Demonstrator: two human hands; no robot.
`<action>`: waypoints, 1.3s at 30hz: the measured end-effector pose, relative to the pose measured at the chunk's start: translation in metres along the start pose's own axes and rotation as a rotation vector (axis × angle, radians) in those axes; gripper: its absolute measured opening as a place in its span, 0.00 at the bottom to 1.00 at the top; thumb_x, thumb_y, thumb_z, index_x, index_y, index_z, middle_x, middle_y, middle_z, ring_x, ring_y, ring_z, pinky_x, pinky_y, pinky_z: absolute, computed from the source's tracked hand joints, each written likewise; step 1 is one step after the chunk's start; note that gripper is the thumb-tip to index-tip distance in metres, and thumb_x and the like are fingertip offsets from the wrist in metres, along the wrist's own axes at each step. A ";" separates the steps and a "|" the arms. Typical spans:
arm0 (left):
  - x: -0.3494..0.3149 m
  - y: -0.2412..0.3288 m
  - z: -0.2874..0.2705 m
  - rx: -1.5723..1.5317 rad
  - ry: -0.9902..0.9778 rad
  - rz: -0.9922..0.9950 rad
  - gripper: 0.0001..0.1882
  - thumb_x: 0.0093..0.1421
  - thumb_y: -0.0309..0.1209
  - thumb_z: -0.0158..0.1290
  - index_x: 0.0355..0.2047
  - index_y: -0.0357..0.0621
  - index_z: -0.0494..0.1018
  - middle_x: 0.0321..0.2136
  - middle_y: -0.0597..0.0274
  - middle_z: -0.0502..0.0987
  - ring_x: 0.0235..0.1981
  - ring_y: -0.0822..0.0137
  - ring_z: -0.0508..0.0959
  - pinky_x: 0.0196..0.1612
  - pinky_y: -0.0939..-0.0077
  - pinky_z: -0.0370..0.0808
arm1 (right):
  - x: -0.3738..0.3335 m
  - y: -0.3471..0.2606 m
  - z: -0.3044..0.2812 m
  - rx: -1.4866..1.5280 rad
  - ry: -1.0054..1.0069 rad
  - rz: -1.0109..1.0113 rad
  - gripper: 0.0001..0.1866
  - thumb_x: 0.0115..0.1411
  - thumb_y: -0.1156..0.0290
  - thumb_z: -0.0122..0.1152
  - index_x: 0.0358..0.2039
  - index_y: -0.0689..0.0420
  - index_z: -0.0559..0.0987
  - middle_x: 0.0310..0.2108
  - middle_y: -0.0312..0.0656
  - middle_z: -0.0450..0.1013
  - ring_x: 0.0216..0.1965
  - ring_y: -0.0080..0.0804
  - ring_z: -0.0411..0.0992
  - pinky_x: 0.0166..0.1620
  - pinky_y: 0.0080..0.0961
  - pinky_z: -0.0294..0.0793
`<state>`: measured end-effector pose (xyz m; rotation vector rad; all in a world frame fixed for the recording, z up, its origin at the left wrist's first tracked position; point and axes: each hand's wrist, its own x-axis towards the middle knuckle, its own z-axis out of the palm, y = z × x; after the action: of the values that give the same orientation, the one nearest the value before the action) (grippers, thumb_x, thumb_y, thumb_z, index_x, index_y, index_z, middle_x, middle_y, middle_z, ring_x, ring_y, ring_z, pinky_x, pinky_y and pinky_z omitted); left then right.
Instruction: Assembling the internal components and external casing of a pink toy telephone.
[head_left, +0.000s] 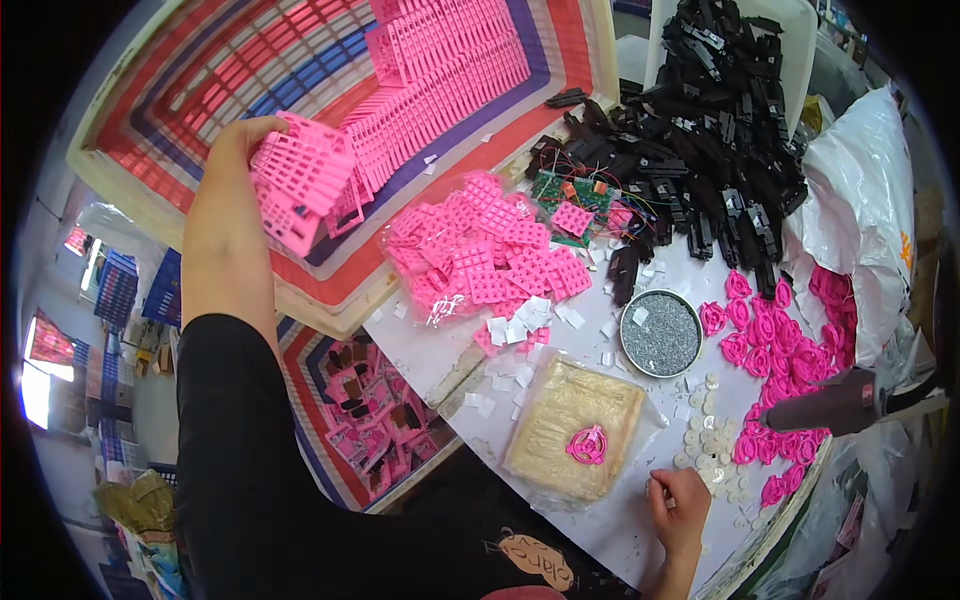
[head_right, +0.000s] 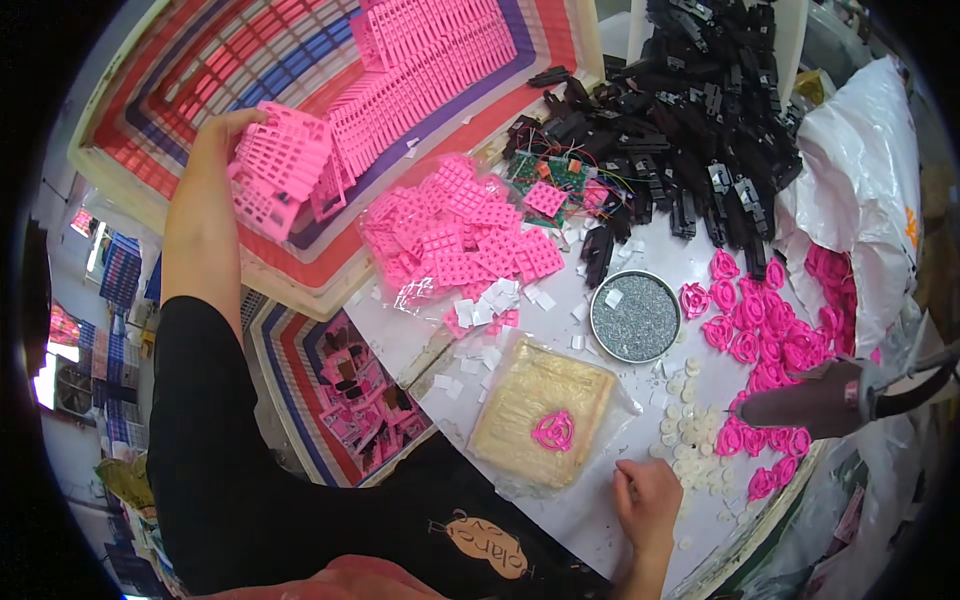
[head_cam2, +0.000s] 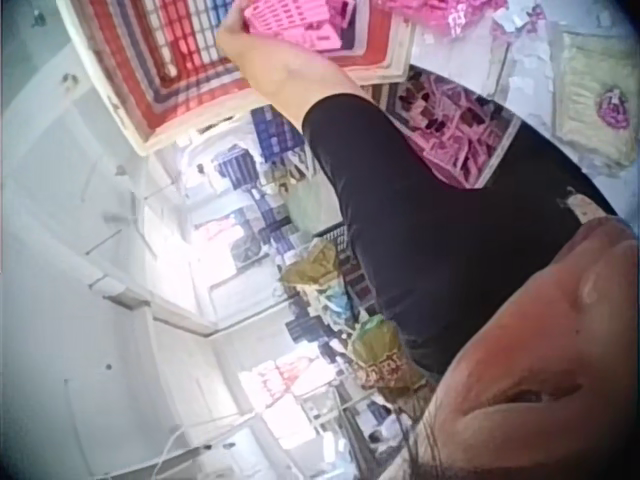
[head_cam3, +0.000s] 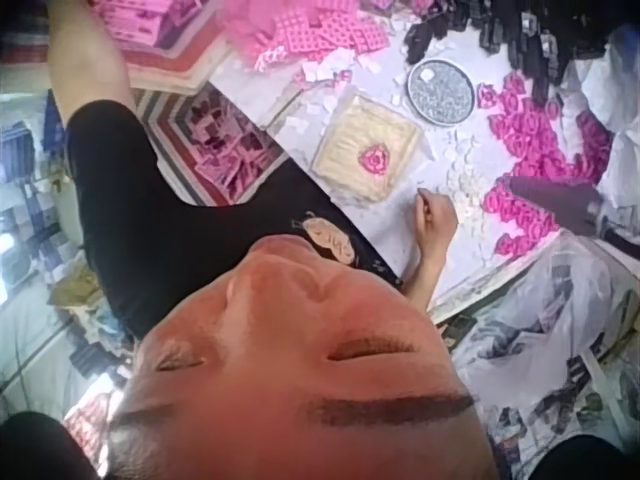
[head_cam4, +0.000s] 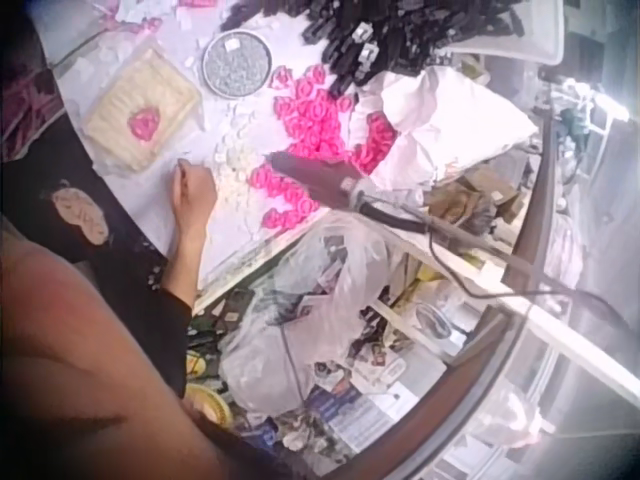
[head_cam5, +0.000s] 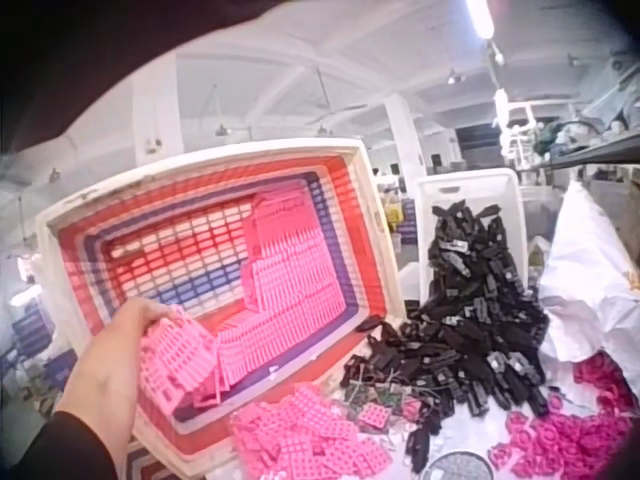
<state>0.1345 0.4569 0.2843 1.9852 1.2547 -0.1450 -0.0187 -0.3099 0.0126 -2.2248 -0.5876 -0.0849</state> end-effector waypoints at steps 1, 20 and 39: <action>-0.009 -0.005 0.005 -0.157 -0.046 0.006 0.18 0.48 0.42 0.54 0.37 0.49 0.79 0.37 0.55 0.82 0.39 0.55 0.80 0.46 0.52 0.75 | 0.001 -0.001 0.001 0.022 0.023 -0.008 0.06 0.48 0.80 0.66 0.29 0.58 0.80 0.21 0.40 0.71 0.22 0.37 0.68 0.26 0.32 0.66; 0.184 -0.082 0.225 -1.100 0.270 0.747 0.28 0.49 0.32 0.58 0.52 0.44 0.68 0.42 0.54 0.76 0.41 0.54 0.78 0.44 0.54 0.77 | 0.006 -0.030 -0.002 -0.047 0.008 -0.023 0.06 0.48 0.79 0.67 0.29 0.58 0.81 0.20 0.39 0.71 0.21 0.34 0.68 0.25 0.29 0.66; 0.117 -0.061 0.194 -1.338 -0.332 0.703 0.11 0.56 0.39 0.54 0.33 0.45 0.75 0.37 0.56 0.79 0.41 0.54 0.78 0.45 0.51 0.75 | 0.104 -0.078 0.017 0.095 -0.109 -0.248 0.09 0.50 0.78 0.68 0.34 0.58 0.81 0.22 0.39 0.73 0.24 0.35 0.72 0.29 0.29 0.70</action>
<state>0.2013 0.4279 0.0611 1.0009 0.1727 0.5546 0.0373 -0.2135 0.0822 -2.0654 -0.9073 -0.0617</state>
